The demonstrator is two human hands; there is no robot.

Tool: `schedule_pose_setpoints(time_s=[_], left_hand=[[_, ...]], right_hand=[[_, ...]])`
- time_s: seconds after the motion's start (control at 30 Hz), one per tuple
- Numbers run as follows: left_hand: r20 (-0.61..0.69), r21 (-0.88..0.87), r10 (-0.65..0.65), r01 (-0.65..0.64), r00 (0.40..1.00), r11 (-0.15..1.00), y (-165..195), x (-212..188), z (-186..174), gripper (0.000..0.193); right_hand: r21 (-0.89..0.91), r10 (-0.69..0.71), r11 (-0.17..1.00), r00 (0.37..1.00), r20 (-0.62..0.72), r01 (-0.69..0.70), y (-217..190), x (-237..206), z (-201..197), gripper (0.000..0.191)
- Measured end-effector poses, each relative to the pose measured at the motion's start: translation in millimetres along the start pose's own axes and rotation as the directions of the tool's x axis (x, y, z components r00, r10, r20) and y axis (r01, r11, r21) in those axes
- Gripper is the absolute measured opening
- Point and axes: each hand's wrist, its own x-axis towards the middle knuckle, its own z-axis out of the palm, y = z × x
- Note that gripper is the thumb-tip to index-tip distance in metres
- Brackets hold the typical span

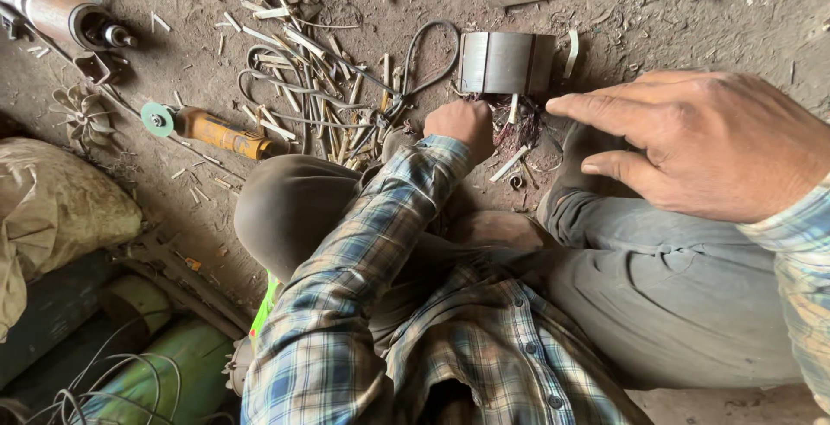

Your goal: The person sits on the floor and uses a hammer and metal rod to repeatedly strike and adjust a cylindrical motor component. They also use pliers to manipulate wires attached to the motor. The task involves repetitive hammering and wire handling.

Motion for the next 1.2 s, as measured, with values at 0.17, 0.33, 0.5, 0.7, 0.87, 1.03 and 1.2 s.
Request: schedule_pose_setpoints(time_s=[0.17,0.33,0.5,0.7,0.87,1.03,1.2], left_hand=[[-0.022,-0.245,-0.143,0.133,0.989,0.960,-0.4,-3.4,3.6,0.031],[-0.116,-0.460,-0.194,0.120,0.974,0.880,2.7,-11.9,15.3,0.033],[-0.367,-0.395,-0.092,-0.065,0.926,0.916,7.2,-26.3,22.2,0.032],[-0.612,-0.180,0.134,-0.302,0.780,0.936,7.4,-47.2,29.5,0.030],[-0.636,-0.210,0.136,-0.340,0.760,0.917,-7.5,-53.6,32.7,0.035],[-0.487,-0.500,-0.043,-0.238,0.872,0.833,-28.8,-37.4,12.5,0.032],[-0.107,0.204,0.529,-0.502,0.842,0.840,-18.5,-62.3,36.1,0.020]], right_hand=[[-0.009,0.106,0.994,0.990,0.096,-0.106,-6.5,-5.4,-7.4,0.062],[0.008,0.179,0.983,0.973,0.148,-0.182,-10.2,-10.4,-7.5,0.061],[0.064,0.138,0.988,0.987,0.087,-0.144,-3.8,-13.5,-7.1,0.064],[0.121,0.018,0.992,1.000,0.002,-0.018,1.7,-10.5,-7.9,0.062],[0.197,0.017,0.980,1.000,0.000,-0.017,4.2,-5.1,-13.4,0.063],[0.165,0.050,0.985,0.998,0.043,-0.057,10.8,2.6,-16.3,0.062],[0.179,-0.016,0.984,1.000,0.000,0.016,10.3,0.2,-9.8,0.064]])
